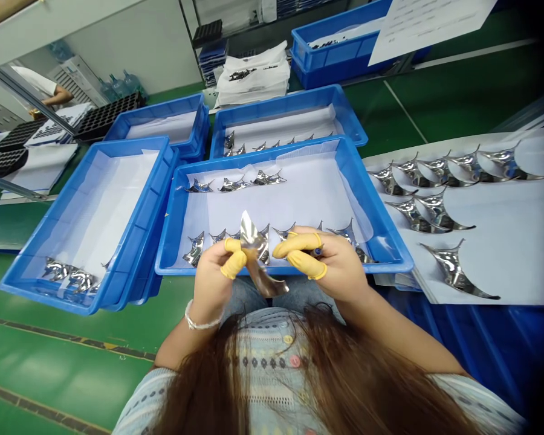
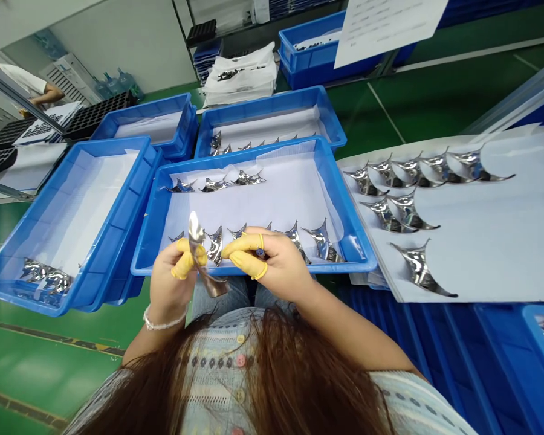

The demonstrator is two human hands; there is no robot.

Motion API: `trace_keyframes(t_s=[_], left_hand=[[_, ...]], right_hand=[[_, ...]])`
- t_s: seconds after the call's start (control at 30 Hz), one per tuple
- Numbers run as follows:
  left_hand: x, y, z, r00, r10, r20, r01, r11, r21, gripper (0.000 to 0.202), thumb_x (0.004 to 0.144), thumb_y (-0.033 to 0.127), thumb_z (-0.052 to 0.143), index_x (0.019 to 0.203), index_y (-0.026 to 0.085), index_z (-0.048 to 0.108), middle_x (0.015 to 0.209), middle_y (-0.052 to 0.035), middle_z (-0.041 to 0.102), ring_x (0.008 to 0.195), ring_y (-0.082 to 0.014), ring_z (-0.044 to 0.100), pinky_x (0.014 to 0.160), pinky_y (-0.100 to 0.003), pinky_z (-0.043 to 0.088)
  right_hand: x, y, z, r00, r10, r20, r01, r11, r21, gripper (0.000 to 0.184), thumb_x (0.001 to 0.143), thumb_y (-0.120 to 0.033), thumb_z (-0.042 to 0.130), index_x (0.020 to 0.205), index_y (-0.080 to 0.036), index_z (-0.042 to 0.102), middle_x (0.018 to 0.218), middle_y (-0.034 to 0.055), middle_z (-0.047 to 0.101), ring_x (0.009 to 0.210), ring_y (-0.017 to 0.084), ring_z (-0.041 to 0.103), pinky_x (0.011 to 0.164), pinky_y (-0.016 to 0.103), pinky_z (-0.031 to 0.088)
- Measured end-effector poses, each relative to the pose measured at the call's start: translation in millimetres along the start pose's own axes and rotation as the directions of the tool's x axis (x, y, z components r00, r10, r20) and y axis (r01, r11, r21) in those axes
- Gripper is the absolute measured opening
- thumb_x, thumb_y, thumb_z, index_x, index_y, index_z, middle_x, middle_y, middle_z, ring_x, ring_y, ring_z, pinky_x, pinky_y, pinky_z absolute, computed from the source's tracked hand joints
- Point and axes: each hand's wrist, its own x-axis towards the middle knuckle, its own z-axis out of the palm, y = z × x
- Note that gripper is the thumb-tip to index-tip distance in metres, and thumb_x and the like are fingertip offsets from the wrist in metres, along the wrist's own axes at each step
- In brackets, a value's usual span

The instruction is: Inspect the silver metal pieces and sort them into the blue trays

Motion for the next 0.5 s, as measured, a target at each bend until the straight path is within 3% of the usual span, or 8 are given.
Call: trace_keyframes(t_s=[0.1,0.2,0.27,0.43,0.5], left_hand=[[10,-4,10.4,0.940,-0.302,0.157,0.339,0.871,-0.356,0.049,0.058,0.047,0.090,0.058,0.019,0.050,0.054,0.0045,0.042,0.053,-0.0112,0.040,0.056,-0.027,0.037],[11,1,24.8,0.866,-0.421,0.271,0.500,0.708,-0.499,0.062,0.061,0.050,0.083,0.054,0.021,0.029,0.050,0.0061,0.024,0.049,-0.0105,0.030,0.052,-0.028,0.034],[9,7,32.7,0.860,-0.439,0.259,0.507,0.682,-0.528,0.065,0.066,0.052,0.078,0.055,0.021,0.022,0.050,0.0060,0.017,0.049,-0.0115,0.028,0.053,-0.030,0.034],[6,15,38.3,0.904,-0.350,0.246,0.427,0.750,-0.504,0.070,0.063,0.055,0.078,0.053,0.021,0.017,0.048,0.0043,0.016,0.051,-0.0143,0.027,0.058,-0.034,0.037],[7,11,35.8,0.917,-0.325,0.232,0.399,0.769,-0.500,0.071,0.064,0.056,0.077,0.052,0.021,0.016,0.048,0.0039,0.015,0.051,-0.0149,0.026,0.060,-0.035,0.037]], right_hand=[[-1,2,-1,0.995,0.055,0.078,-0.055,0.998,0.003,0.032,0.093,-0.046,0.065,0.081,-0.019,0.078,0.060,-0.0014,0.054,0.053,0.012,0.046,0.051,0.026,0.037],[-3,-1,1,0.991,0.062,0.121,-0.060,0.998,-0.016,0.036,0.093,-0.051,0.064,0.081,-0.020,0.078,0.060,0.0000,0.057,0.056,0.013,0.049,0.053,0.028,0.040],[-5,-4,3,0.987,0.025,0.156,-0.020,0.999,-0.031,0.036,0.094,-0.051,0.062,0.082,-0.020,0.078,0.061,-0.0001,0.058,0.056,0.013,0.050,0.052,0.028,0.041],[-6,-12,4,0.972,-0.087,0.216,0.104,0.992,-0.071,0.031,0.098,-0.043,0.058,0.085,-0.021,0.074,0.066,0.0000,0.062,0.056,0.012,0.054,0.051,0.025,0.042],[-5,-14,4,0.964,-0.100,0.247,0.126,0.988,-0.091,0.036,0.099,-0.048,0.055,0.084,-0.020,0.072,0.071,0.0013,0.065,0.056,0.011,0.054,0.051,0.025,0.042]])
